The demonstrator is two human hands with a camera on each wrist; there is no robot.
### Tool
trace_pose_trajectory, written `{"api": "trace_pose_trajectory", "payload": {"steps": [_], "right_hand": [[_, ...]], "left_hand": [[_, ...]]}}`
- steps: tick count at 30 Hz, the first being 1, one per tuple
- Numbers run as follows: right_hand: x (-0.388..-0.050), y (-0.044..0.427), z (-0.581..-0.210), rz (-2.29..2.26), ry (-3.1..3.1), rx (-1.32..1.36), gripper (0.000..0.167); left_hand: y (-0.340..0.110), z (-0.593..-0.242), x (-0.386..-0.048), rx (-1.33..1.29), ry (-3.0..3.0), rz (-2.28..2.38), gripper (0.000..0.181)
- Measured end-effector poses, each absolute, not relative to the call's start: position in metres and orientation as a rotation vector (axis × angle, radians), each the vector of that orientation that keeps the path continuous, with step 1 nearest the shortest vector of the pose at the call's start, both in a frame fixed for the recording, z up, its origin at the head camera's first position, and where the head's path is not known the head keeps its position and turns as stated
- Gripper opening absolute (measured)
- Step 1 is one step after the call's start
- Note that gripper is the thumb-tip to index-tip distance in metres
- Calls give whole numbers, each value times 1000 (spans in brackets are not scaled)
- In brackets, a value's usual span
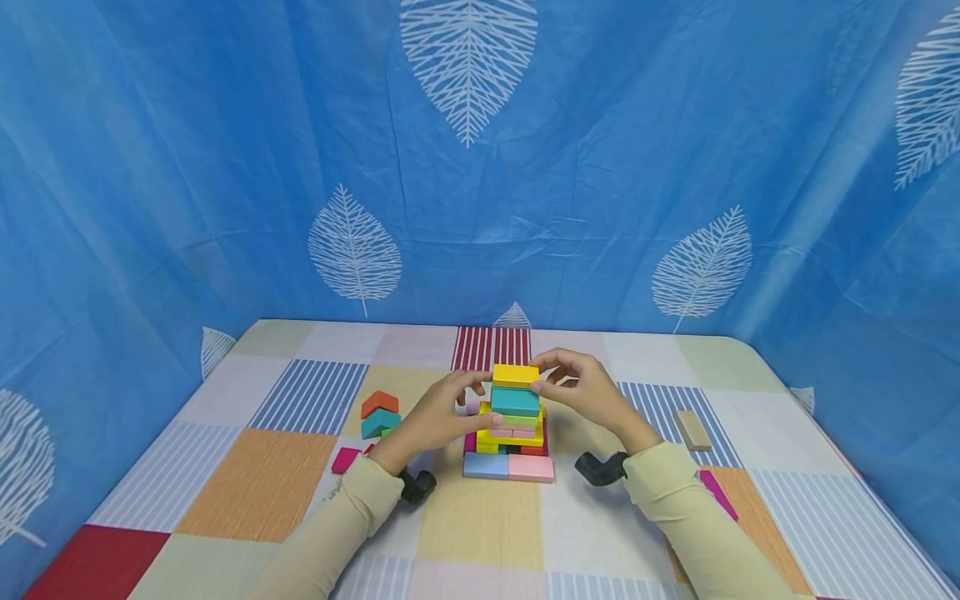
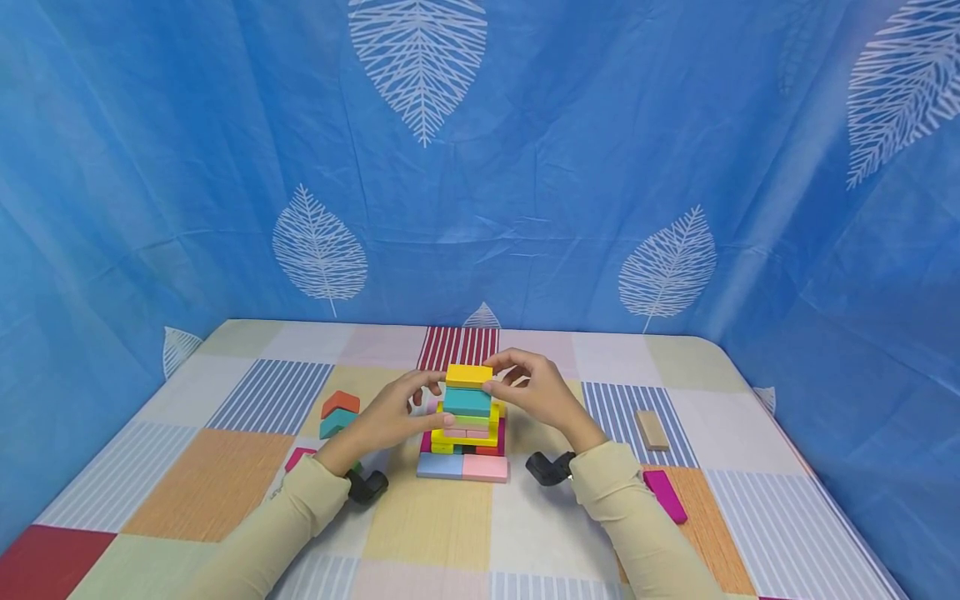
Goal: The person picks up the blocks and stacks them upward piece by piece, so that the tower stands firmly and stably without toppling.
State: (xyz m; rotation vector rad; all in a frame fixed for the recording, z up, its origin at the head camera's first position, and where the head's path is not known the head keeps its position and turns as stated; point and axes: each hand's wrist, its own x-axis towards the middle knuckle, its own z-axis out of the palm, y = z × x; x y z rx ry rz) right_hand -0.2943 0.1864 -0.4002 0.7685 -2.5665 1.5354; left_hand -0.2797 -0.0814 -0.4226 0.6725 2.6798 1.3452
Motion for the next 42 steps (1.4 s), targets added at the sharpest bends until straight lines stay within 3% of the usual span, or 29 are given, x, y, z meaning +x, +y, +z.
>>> {"api": "trace_pose_trajectory", "payload": {"steps": [11,17,27,39,42], "right_hand": [[-286,210,-401,1531,-2570,754,32],[-275,239,-398,1489,-2614,679,32],[-262,300,-394,1418,-2596,772,30],[-267,380,-415,1368,-2720,573,24],[-267,392,-422,1311,-2800,491,29]], "left_hand": [[-82,-425,-280,676,2676,1353,70],[-81,-424,-279,663,2677,1359,71],[-82,-424,-279,661,2671,1353,71],[-82,-424,-281,662,2672,1358,71],[-82,-424,-280,664,2671,1357,71]]}}
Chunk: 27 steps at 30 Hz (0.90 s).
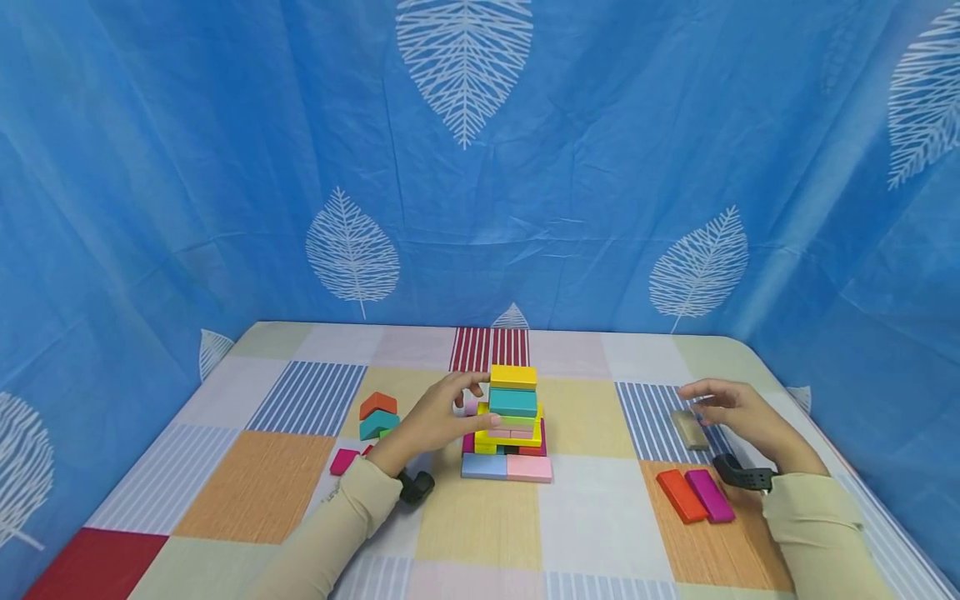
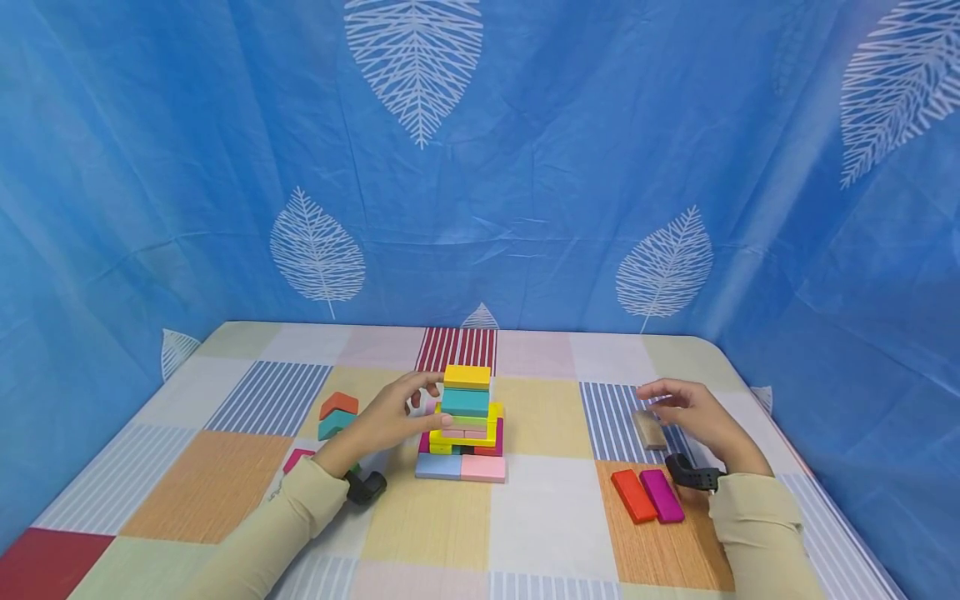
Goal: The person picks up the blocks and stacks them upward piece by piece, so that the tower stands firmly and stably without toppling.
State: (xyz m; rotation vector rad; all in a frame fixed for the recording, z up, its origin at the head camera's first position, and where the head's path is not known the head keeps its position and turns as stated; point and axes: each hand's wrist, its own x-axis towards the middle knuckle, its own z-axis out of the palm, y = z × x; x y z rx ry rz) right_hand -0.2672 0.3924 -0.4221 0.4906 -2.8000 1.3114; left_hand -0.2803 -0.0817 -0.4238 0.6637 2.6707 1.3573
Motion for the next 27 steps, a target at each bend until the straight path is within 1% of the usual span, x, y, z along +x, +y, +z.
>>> {"api": "trace_pose_trajectory", "payload": {"steps": [4,7,11,15,27], "right_hand": [[-268,401,-429,1233,-2936,443,44],[-270,403,-434,1204,-2992,496,49],[-271,404,-438,1259,-3011,530,40],[-272,401,-440,1255,-3025,447,32],[-271,392,-431,1129,-3091,286,31]], "left_hand": [[-82,-424,-280,670,2671,1358,71],[-81,-425,-280,674,2670,1361,70],[-81,-425,-280,676,2672,1360,70],[-81,-424,-281,672,2671,1362,70],[-82,-423,-280,678,2671,1360,70]]}}
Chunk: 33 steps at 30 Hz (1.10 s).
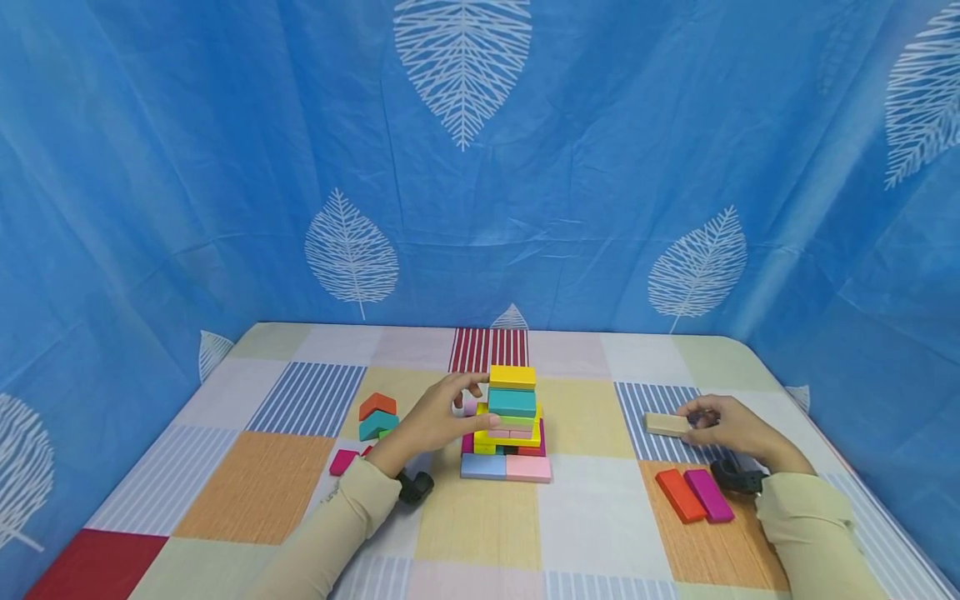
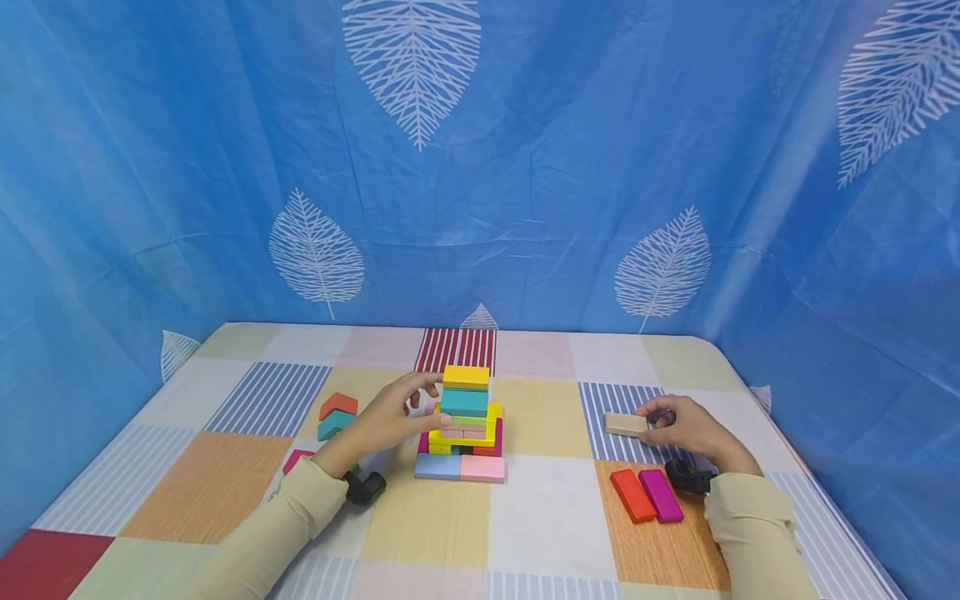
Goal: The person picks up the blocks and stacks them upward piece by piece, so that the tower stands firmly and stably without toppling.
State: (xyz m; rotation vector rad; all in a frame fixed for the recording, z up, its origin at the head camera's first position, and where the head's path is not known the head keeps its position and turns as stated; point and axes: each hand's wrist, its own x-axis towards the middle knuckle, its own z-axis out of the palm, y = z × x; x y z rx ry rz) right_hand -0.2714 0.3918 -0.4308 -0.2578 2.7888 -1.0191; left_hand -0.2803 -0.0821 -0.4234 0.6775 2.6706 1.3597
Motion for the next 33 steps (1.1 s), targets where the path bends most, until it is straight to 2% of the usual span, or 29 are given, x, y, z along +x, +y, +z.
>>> {"api": "trace_pose_trajectory", "payload": {"steps": [24,33], "right_hand": [[-261,324,-388,-1338,2808,-838,30],[-256,297,-384,-1482,2751,-906,29]], "left_hand": [[-82,-424,-280,672,2659,1364,70],[-82,-425,-281,683,2657,1370,70]]}}
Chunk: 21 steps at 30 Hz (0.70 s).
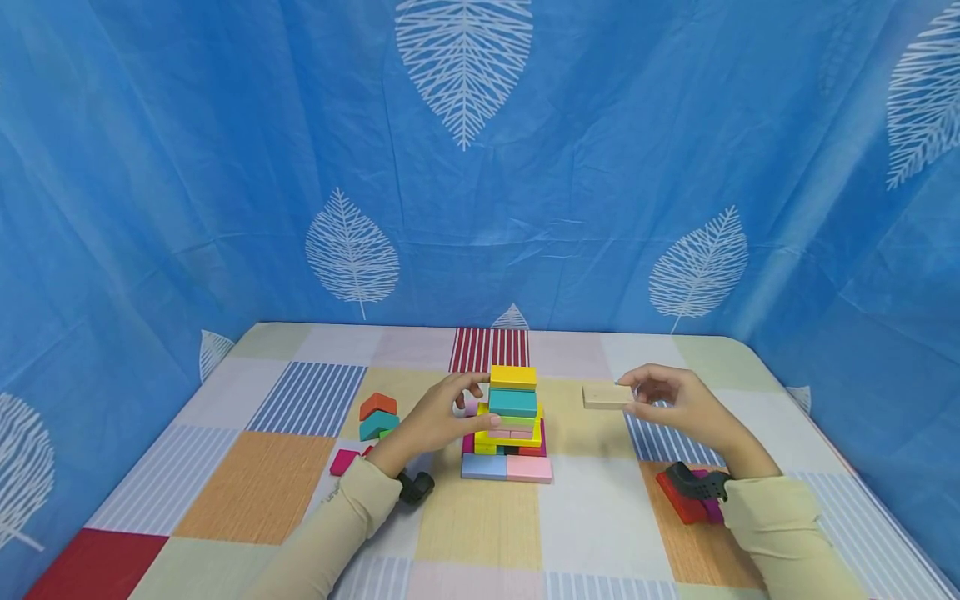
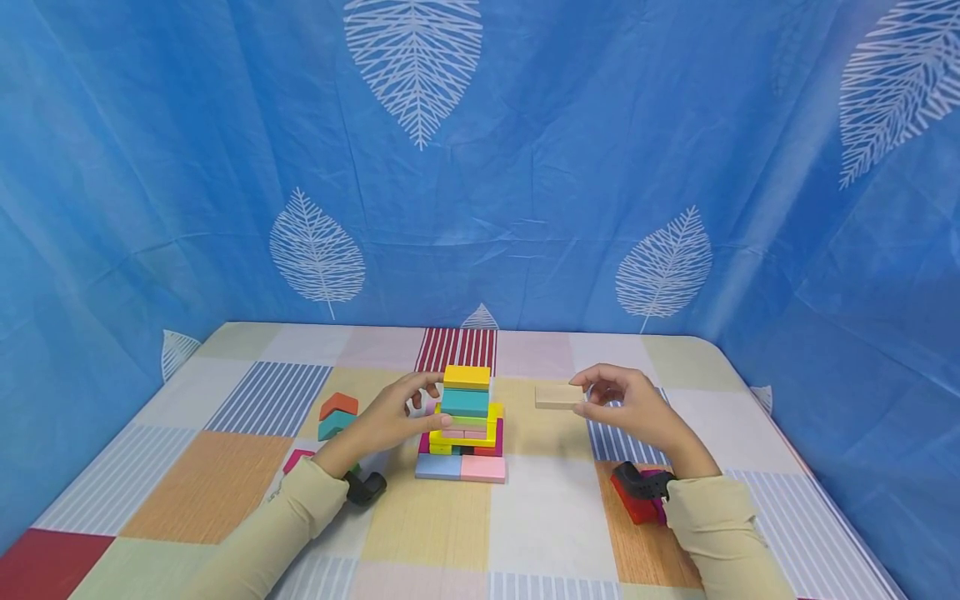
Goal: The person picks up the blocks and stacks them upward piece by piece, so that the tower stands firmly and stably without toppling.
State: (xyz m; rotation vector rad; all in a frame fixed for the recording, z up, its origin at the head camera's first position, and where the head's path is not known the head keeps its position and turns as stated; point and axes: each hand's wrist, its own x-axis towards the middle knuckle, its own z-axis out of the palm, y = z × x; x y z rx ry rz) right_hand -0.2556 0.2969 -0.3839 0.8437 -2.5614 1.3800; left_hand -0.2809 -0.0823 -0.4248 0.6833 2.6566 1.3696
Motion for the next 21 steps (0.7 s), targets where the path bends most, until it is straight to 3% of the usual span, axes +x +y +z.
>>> {"api": "trace_pose_trajectory", "payload": {"steps": [21], "right_hand": [[-255,214,-403,1612,-2433,800,27]], "left_hand": [[-82,-426,-282,703,2663,1355,70]]}}
